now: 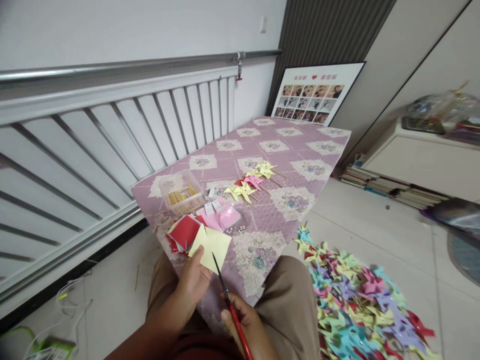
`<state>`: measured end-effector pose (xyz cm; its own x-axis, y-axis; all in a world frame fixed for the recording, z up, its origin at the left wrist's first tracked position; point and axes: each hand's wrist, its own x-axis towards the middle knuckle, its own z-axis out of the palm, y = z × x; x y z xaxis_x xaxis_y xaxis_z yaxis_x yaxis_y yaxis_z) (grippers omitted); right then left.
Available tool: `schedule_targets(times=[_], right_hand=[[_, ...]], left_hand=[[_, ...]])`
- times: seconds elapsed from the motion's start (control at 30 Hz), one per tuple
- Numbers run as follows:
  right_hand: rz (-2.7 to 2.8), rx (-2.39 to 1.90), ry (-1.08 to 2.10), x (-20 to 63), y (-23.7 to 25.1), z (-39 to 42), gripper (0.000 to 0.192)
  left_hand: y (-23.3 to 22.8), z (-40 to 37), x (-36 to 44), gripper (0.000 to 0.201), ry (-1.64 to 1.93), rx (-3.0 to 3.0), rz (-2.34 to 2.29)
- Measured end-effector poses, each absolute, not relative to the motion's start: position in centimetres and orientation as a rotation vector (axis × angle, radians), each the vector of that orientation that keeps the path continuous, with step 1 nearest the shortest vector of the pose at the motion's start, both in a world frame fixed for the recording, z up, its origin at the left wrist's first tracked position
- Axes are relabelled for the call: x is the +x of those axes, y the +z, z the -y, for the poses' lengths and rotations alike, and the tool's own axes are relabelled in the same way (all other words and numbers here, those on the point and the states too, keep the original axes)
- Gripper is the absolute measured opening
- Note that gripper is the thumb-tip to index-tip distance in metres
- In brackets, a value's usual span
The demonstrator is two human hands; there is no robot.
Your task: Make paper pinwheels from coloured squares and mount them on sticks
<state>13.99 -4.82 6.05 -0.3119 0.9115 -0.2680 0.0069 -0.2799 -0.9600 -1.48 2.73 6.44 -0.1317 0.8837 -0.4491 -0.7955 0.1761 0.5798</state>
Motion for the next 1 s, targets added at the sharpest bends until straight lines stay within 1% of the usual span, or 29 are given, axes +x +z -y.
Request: schedule_targets(times=[0.2, 0.37, 0.53, 0.63, 0.73, 0.83, 0.93, 1.0], right_hand=[[1.283, -1.287, 1.629, 14.0, 6.7, 4.7, 0.040], [1.306, -1.300, 1.654, 14.2, 5.9, 5.0, 0.040], [1.410, -1.208, 1.692, 14.6, 5.5, 4.7, 0.046], [1.415, -1.188, 1.712, 14.9, 6.4, 4.5, 0.051], [1.387, -1.182, 1.706, 15.0, 7.1, 4.6, 0.052], [1.173, -1.208, 1.744, 14.6, 6.6, 5.0, 0.052], [0.796, -1.201, 1.796, 13.9, 5.4, 5.0, 0.054], [0.603, -1.166, 1.757, 13.4, 4.7, 4.7, 0.058]], left_hand=[[6.3, -2.8, -1.6, 0.038, 1.454, 0.067, -0.920], [6.0, -2.9, -1.5, 0.034, 1.467, 0.079, -0.914], [6.8, -2.9, -1.6, 0.031, 1.462, 0.040, -0.960], [7.5, -3.0, -1.9, 0.031, 1.466, 0.016, -0.945], [8.1, -3.3, -2.3, 0.034, 1.508, -0.025, -0.935], [8.3, -3.5, -2.6, 0.039, 1.540, -0.042, -0.908], [8.2, -3.1, -2.4, 0.034, 1.534, -0.067, -0.872], [8.1, -2.6, -1.9, 0.031, 1.525, -0.068, -0.834]])
